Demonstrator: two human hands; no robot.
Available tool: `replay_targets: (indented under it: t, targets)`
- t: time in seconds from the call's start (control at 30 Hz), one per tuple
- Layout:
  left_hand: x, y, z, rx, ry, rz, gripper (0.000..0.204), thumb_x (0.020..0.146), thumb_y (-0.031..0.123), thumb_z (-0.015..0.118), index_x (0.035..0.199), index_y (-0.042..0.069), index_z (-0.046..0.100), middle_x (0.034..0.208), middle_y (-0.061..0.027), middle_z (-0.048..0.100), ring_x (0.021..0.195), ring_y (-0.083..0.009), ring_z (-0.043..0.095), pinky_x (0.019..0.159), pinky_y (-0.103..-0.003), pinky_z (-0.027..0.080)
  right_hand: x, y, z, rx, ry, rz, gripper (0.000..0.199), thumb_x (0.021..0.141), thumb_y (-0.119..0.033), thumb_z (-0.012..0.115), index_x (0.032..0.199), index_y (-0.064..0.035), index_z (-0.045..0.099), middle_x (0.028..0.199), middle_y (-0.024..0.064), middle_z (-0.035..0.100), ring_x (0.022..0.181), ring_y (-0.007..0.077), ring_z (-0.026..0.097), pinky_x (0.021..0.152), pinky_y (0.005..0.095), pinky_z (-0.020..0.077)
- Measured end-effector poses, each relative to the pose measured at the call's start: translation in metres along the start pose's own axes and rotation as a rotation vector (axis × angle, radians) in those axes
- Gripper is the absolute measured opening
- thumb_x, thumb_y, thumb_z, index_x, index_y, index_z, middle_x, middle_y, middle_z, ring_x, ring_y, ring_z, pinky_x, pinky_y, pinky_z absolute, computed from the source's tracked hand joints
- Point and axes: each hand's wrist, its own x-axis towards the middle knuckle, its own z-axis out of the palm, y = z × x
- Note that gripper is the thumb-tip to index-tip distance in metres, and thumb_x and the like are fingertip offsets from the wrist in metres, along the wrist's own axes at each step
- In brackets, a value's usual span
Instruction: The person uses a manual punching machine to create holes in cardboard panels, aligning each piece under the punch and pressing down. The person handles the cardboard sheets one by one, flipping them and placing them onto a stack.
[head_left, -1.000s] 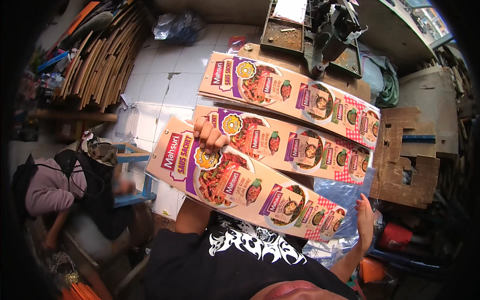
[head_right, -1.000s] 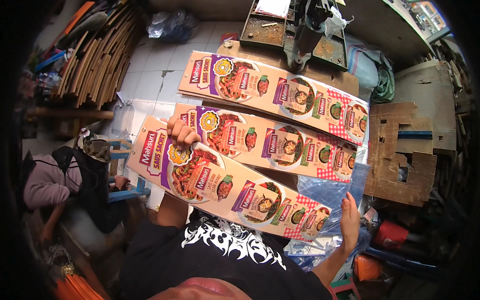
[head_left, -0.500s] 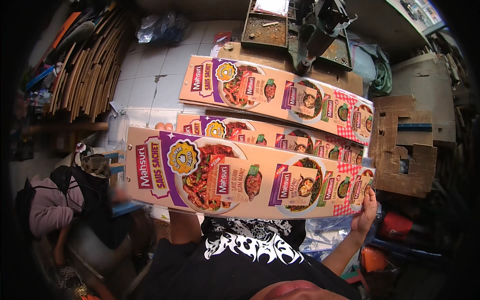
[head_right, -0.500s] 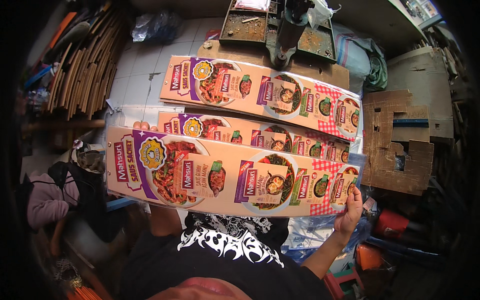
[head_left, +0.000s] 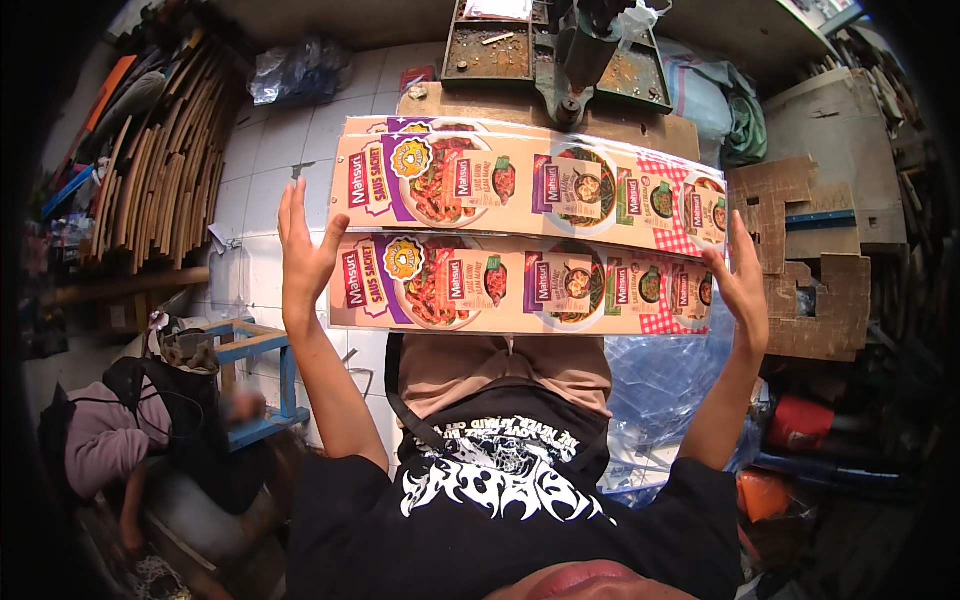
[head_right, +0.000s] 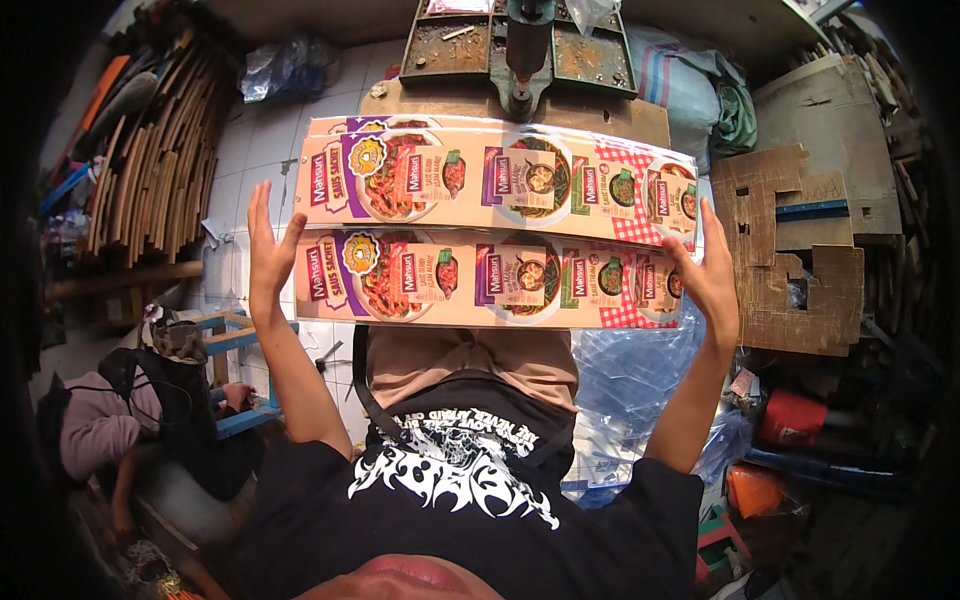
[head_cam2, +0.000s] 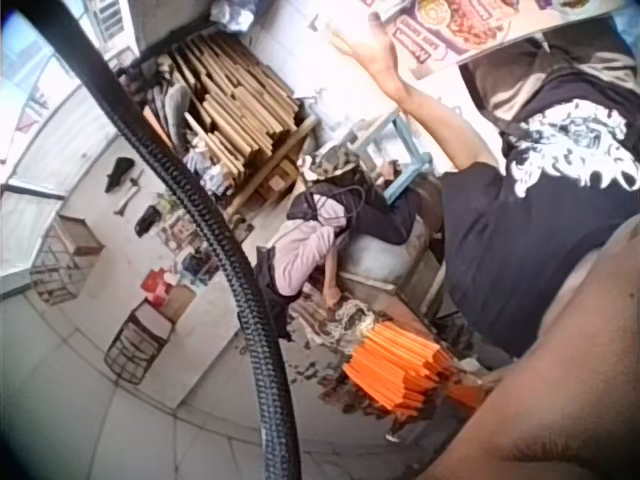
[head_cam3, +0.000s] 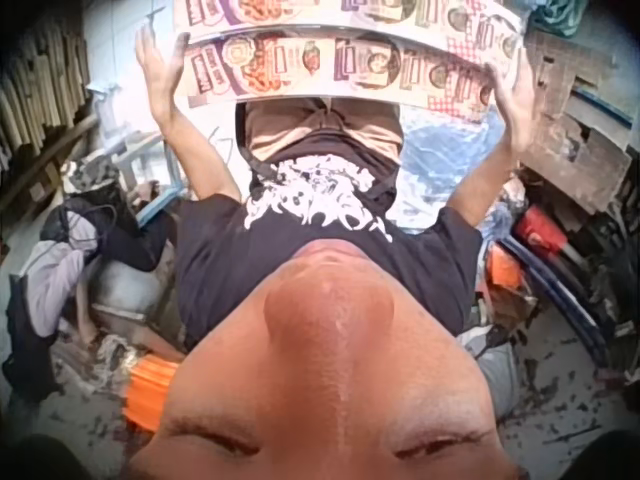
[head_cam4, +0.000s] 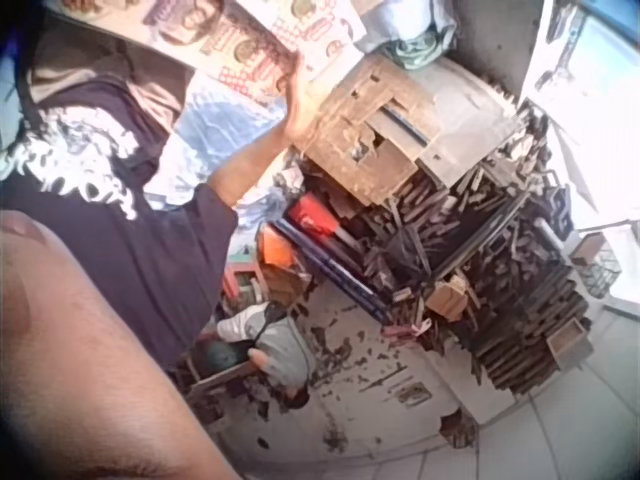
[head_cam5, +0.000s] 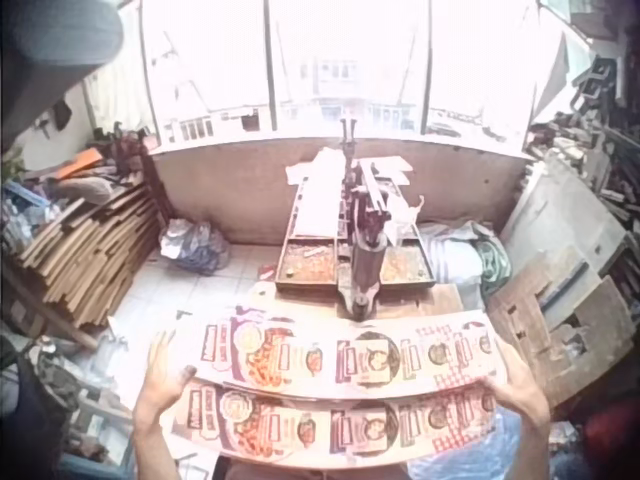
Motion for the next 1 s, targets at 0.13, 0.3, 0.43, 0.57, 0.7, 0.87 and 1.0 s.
replay_targets:
  t: [0.13,0.3,0.43,0.57,0.7,0.87,1.0]
  targets:
    - [-0.012,0.021,0.007,-0.052,-0.205,0.081,0.069,0.074,0.022,0.080,0.135,0.011,0.050,0.148,-0.0233,0.030,0.131,-0.0371,0.041,0.103,-0.044,0.041,0.000,-0.022,0.005,-0.298,-0.120,-0.274,0.084,0.069,-0.023,0.081,0.142,-0.0105,0.041,0.147,0.0227,0.035,0.135,0.0376,0.035,0.108,0.0428,0.0331]
    - [-0.002,0.030,0.010,-0.112,-0.144,0.073,0.055,0.078,0.012,0.076,0.129,0.008,0.055,0.142,-0.0222,0.039,0.111,-0.0332,0.059,0.086,-0.036,0.056,0.011,-0.004,0.017,-0.436,-0.035,-0.309,0.082,0.064,-0.017,0.083,0.138,-0.0158,0.048,0.144,0.0164,0.041,0.130,0.0366,0.040,0.106,0.0447,0.0371]
    - [0.008,0.025,0.012,-0.003,-0.094,0.133,0.053,0.079,0.015,0.074,0.128,0.008,0.055,0.140,-0.0224,0.041,0.113,-0.0347,0.058,0.086,-0.038,0.056,0.014,-0.004,0.020,-0.361,0.034,-0.291,0.080,0.063,-0.020,0.084,0.136,-0.0159,0.050,0.143,0.0155,0.042,0.128,0.0353,0.043,0.105,0.0438,0.0380]
    - [0.015,0.031,-0.001,0.283,-0.212,0.153,0.062,0.080,0.033,0.073,0.133,0.012,0.049,0.144,-0.0261,0.036,0.132,-0.0409,0.038,0.108,-0.051,0.031,0.015,-0.017,0.009,-0.437,-0.061,-0.301,0.076,0.067,-0.021,0.082,0.135,-0.0129,0.050,0.143,0.0158,0.042,0.129,0.0354,0.042,0.106,0.0431,0.0375]
    - [0.018,0.050,-0.018,0.652,-0.295,0.305,0.072,0.079,0.039,0.072,0.139,0.012,0.042,0.149,-0.0232,0.030,0.137,-0.0390,0.031,0.110,-0.054,0.026,0.024,-0.022,-0.003,-0.376,-0.033,-0.278,0.063,0.075,-0.018,0.077,0.132,-0.0080,0.052,0.136,0.0168,0.048,0.122,0.0351,0.049,0.100,0.0413,0.0422]
    - [0.031,0.051,-0.044,0.595,-0.438,0.293,0.065,0.084,0.035,0.068,0.137,0.008,0.044,0.142,-0.0192,0.042,0.127,-0.0352,0.045,0.105,-0.045,0.037,0.012,-0.030,-0.002,-0.149,0.085,-0.149,0.046,0.083,-0.014,0.070,0.126,-0.0035,0.057,0.121,0.0160,0.061,0.110,0.0304,0.060,0.092,0.0370,0.0462]
    - [0.026,0.043,-0.052,0.357,-0.429,0.118,0.052,0.088,0.028,0.064,0.130,0.001,0.050,0.124,-0.0213,0.056,0.113,-0.0362,0.056,0.095,-0.040,0.045,-0.014,-0.006,0.015,-0.072,0.260,0.060,0.043,0.086,-0.018,0.069,0.124,-0.0002,0.058,0.120,0.0172,0.062,0.109,0.0266,0.060,0.091,0.0351,0.0465]
